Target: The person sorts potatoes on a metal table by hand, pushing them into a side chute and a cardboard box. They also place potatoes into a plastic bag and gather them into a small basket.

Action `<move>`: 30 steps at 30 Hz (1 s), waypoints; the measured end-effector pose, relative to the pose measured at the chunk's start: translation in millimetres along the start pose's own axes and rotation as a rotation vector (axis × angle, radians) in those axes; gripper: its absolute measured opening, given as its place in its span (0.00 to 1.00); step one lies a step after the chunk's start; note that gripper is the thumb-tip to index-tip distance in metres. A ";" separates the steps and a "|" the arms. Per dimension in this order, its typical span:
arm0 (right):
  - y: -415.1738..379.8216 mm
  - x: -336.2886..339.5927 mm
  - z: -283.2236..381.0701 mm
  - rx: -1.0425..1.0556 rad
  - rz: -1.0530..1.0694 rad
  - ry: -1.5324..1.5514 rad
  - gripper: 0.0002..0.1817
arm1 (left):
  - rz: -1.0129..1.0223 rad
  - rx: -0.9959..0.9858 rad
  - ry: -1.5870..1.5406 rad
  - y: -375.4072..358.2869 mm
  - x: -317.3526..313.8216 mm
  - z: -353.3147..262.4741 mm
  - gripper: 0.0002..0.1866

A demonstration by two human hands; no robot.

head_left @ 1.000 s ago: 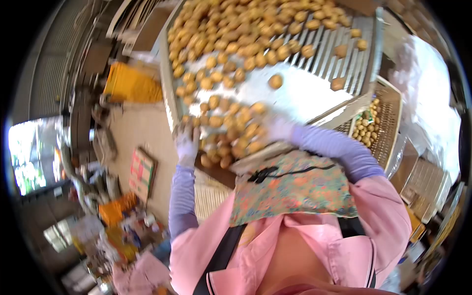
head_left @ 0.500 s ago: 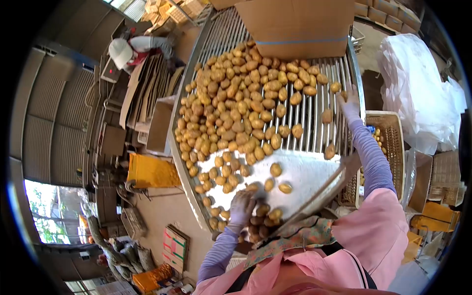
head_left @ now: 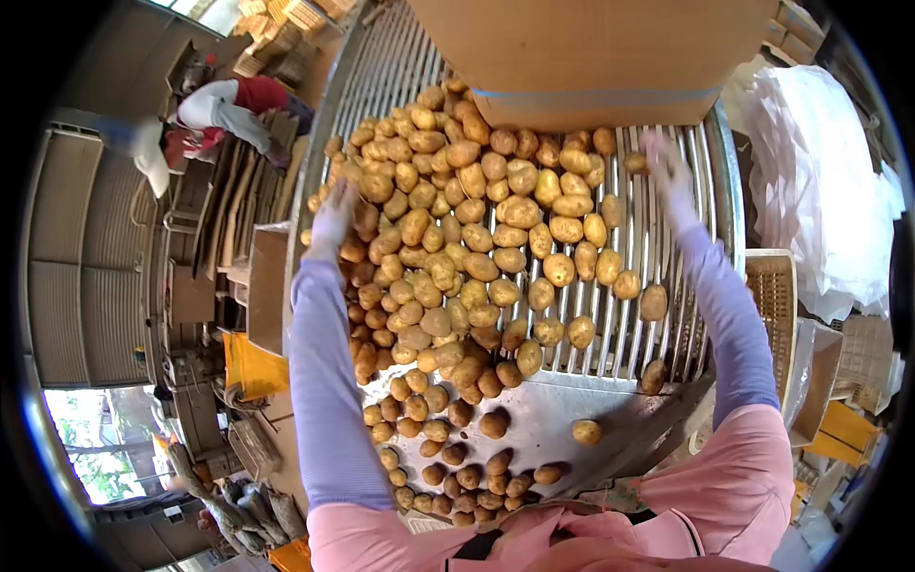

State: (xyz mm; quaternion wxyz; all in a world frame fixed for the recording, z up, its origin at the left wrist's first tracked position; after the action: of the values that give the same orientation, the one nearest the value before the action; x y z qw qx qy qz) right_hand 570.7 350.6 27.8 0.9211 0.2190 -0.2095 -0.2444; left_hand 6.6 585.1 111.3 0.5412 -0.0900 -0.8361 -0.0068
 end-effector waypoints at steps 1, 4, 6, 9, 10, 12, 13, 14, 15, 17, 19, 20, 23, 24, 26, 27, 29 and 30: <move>19.6 -5.5 -33.4 -0.118 -0.027 0.099 0.24 | 0.031 0.045 -0.028 26.3 -14.9 19.3 0.31; 40.6 -53.7 -44.3 -0.167 0.279 0.143 0.24 | 0.129 0.102 -0.176 86.1 -51.5 89.0 0.32; 41.0 -74.5 -53.7 -0.173 0.300 0.220 0.24 | 0.173 0.052 -0.403 117.8 -73.5 155.3 0.33; 33.2 -106.8 -22.0 -0.270 0.348 0.501 0.28 | 0.095 -0.091 0.008 97.4 -62.2 147.4 0.35; 27.9 -119.9 -10.3 -0.341 0.348 0.605 0.30 | 0.070 -0.148 0.142 91.4 -61.4 137.9 0.36; 25.2 -150.4 -0.8 -0.334 0.361 0.771 0.31 | 0.311 -0.198 -0.438 52.2 -72.0 122.1 0.30; 25.4 -164.4 7.1 -0.367 0.401 0.805 0.32 | 0.414 -0.008 -0.724 30.4 -75.7 101.9 0.25; 22.5 -179.6 8.8 -0.288 0.422 0.707 0.32 | 0.463 0.201 -1.019 7.1 -78.8 80.6 0.20; 13.9 -190.0 3.3 -0.408 0.489 0.808 0.29 | 0.358 0.559 -0.860 -9.7 -69.9 52.9 0.18; -5.8 -198.9 31.5 -0.424 0.515 0.785 0.39 | 0.458 0.309 -1.145 -49.6 -67.0 43.3 0.17; -36.0 -214.1 49.1 -0.410 0.616 0.708 0.41 | 0.409 -0.161 -0.271 -69.6 -80.9 55.1 0.24; -50.9 -213.3 69.7 -0.443 0.690 0.712 0.41 | 0.281 -0.371 0.080 -80.6 -87.5 61.7 0.29; -107.5 -216.4 115.9 -0.514 0.887 0.716 0.42 | 0.153 -0.628 0.719 -156.8 -107.3 24.9 0.32; -131.9 -222.8 113.6 -0.527 0.915 0.822 0.38 | 0.060 -0.738 0.982 -188.7 -111.4 5.9 0.33; -174.1 -216.8 136.8 -0.667 0.956 0.862 0.35 | 0.301 -0.091 0.434 -228.7 -109.5 -0.8 0.29; -185.6 -201.9 168.0 -0.594 0.959 0.884 0.33 | 0.411 0.382 -0.225 -260.1 -99.2 -11.5 0.30; -218.5 -196.0 181.1 -0.536 1.024 0.920 0.33 | 0.143 0.105 -0.046 -316.6 -102.1 -3.9 0.35; -222.1 -181.6 194.9 -0.345 1.084 0.593 0.36 | -0.003 0.044 -0.029 -345.4 -101.7 1.4 0.35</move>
State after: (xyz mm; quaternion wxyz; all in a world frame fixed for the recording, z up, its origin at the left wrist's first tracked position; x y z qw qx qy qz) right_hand 251.1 216.1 23.9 0.9547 -0.0110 0.0155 0.2969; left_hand -8.8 230.9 48.3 0.5306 -0.0771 -0.8440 0.0121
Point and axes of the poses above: each hand's wrist, its own y-axis towards the middle knuckle, its own x-axis out of the back of the hand, z = x × y, the point moved 3 cm from there along y, towards the middle knuckle, and after that the axes turned 8 degrees about x, right-handed, at the moved point
